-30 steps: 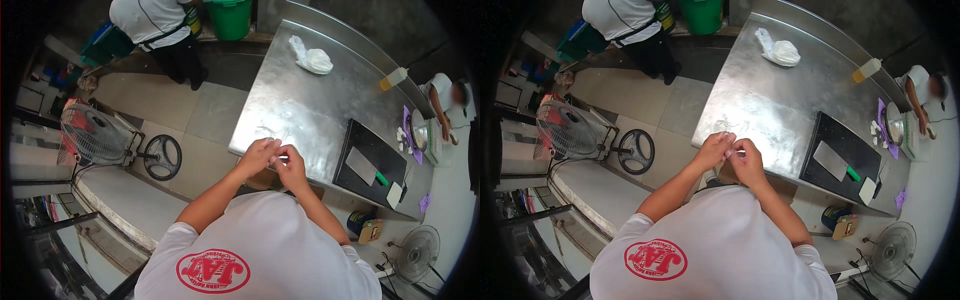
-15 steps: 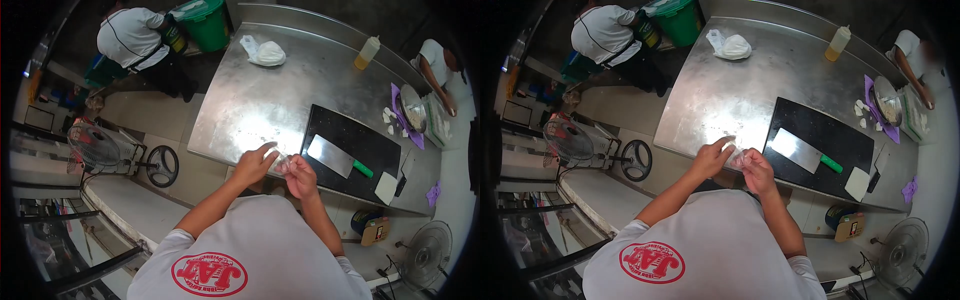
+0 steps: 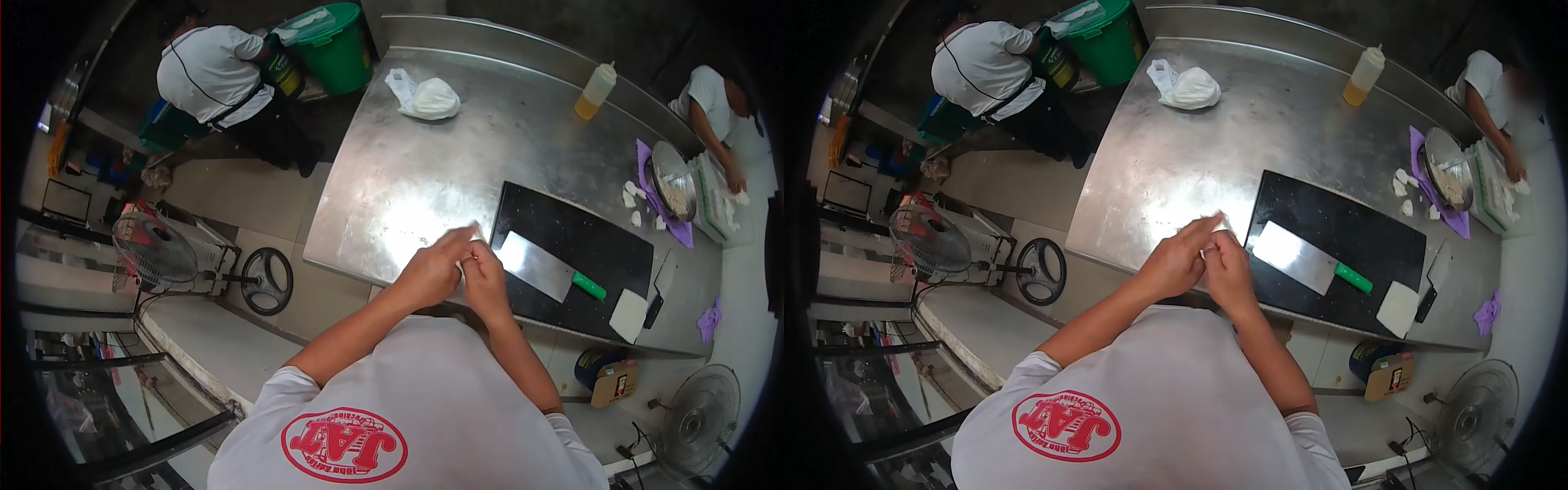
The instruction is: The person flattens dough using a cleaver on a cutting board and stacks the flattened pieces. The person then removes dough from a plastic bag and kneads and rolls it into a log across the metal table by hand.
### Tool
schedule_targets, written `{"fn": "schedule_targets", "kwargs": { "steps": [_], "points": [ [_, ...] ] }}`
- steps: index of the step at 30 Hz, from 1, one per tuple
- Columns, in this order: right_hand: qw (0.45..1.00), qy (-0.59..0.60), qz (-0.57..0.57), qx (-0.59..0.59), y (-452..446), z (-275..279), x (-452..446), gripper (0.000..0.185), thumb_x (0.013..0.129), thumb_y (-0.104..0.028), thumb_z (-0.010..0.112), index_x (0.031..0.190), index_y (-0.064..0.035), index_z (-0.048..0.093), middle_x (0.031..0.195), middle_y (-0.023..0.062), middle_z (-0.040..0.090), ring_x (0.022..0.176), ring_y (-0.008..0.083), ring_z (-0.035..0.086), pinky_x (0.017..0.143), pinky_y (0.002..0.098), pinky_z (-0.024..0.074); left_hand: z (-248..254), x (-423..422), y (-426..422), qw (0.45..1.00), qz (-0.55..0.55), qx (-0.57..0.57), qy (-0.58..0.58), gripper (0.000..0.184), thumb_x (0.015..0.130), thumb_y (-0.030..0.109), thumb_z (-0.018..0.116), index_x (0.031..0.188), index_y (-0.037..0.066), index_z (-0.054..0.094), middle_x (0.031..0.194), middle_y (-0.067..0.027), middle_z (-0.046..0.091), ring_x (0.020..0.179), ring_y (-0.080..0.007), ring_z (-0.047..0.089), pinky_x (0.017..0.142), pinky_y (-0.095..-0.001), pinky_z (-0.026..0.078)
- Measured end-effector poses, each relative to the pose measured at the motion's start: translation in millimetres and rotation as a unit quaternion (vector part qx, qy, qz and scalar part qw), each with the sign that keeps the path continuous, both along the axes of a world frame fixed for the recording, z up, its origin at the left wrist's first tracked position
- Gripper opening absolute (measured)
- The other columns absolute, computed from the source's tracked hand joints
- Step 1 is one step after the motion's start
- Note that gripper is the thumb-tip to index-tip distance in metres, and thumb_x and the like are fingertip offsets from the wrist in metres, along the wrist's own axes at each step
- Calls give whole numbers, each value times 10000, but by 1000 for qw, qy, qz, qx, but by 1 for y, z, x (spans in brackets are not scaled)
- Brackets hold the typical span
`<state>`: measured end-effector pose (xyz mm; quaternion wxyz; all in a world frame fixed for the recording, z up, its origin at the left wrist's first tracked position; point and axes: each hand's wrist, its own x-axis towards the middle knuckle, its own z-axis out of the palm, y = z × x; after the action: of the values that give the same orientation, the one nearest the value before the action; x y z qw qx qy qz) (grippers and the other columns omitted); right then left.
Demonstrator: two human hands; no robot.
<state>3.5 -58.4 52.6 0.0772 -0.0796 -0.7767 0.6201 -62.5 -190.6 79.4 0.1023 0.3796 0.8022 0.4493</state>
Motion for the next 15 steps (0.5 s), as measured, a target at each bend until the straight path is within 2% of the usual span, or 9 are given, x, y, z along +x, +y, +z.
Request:
{"fn": "schedule_targets", "kwargs": {
  "steps": [1, 2, 3, 5, 7, 9, 10, 12, 15],
  "points": [
    [998, -10, -64, 19, -2, -16, -15, 191, 971, -95, 528, 1088, 16, 629, 1113, 211, 657, 1048, 308, 656, 892, 375, 504, -12, -6, -2, 998, -33, -23, 43, 731, 810, -52, 613, 1504, 98, 441, 1438, -207, 526, 1156, -404, 630, 935, -431, 550],
    [991, -122, 13, 46, -1, -11, -23, 283, 991, -112, 511, 1232, -7, 619, 1257, 223, 626, 1161, 328, 622, 981, 388, 483, -11, -13, -4, 993, -66, -48, 84, 730, 812, -58, 608, 1506, 100, 441, 1442, -205, 529, 1172, -398, 623, 959, -425, 538],
    [991, -126, 13, 46, -8, -17, -31, 283, 991, -112, 511, 1232, -7, 619, 1257, 223, 626, 1161, 328, 622, 981, 388, 483, -10, -19, -9, 993, -67, -47, 80, 730, 812, -58, 608, 1506, 100, 441, 1442, -205, 529, 1172, -398, 623, 959, -425, 538],
    [937, -252, -40, -239, -21, -45, -52, 381, 1007, -165, 524, 1368, -46, 547, 1387, 217, 551, 1309, 336, 525, 1063, 379, 442, -2, -38, -15, 974, -140, -176, -19, 715, 815, -49, 607, 1497, 106, 459, 1438, -195, 543, 1206, -376, 610, 988, -419, 525],
    [873, -214, -88, -429, -19, -95, -76, 476, 1008, -174, 547, 1467, -84, 456, 1458, 190, 496, 1406, 317, 425, 1099, 364, 419, -21, -63, -16, 980, -184, -66, 47, 708, 803, -17, 627, 1485, 99, 477, 1432, -178, 550, 1184, -346, 626, 954, -422, 542],
    [980, -119, -36, -157, -14, -98, -105, 469, 1005, -167, 552, 1458, -83, 464, 1461, 179, 493, 1414, 293, 410, 1093, 353, 422, -12, -95, -15, 959, -240, -24, 150, 685, 798, -8, 630, 1463, 98, 504, 1383, -156, 576, 1137, -323, 646, 903, -422, 564],
    [997, -74, -11, -20, -17, -101, -113, 465, 1004, -164, 555, 1454, -83, 467, 1463, 174, 492, 1419, 282, 403, 1090, 348, 424, -10, -112, -20, 960, -264, -16, 94, 670, 791, -10, 631, 1443, 105, 525, 1315, -126, 597, 1100, -306, 657, 873, -416, 574],
    [967, 10, 42, 252, -26, -97, -128, 458, 1001, -156, 560, 1445, -82, 474, 1466, 162, 489, 1427, 258, 388, 1085, 337, 427, -3, -135, -28, 954, -279, -10, 113, 636, 785, -8, 637, 1405, 112, 562, 1283, -97, 602, 1070, -294, 666, 835, -405, 586],
    [920, 1, 38, 390, -24, -75, -168, 358, 980, -150, 588, 1328, -75, 553, 1370, 109, 562, 1315, 207, 493, 1025, 327, 472, -24, -165, -30, 942, -301, 35, 140, 582, 791, -5, 637, 1360, 112, 595, 1256, -91, 602, 1053, -287, 668, 816, -403, 589]
  ]
}}
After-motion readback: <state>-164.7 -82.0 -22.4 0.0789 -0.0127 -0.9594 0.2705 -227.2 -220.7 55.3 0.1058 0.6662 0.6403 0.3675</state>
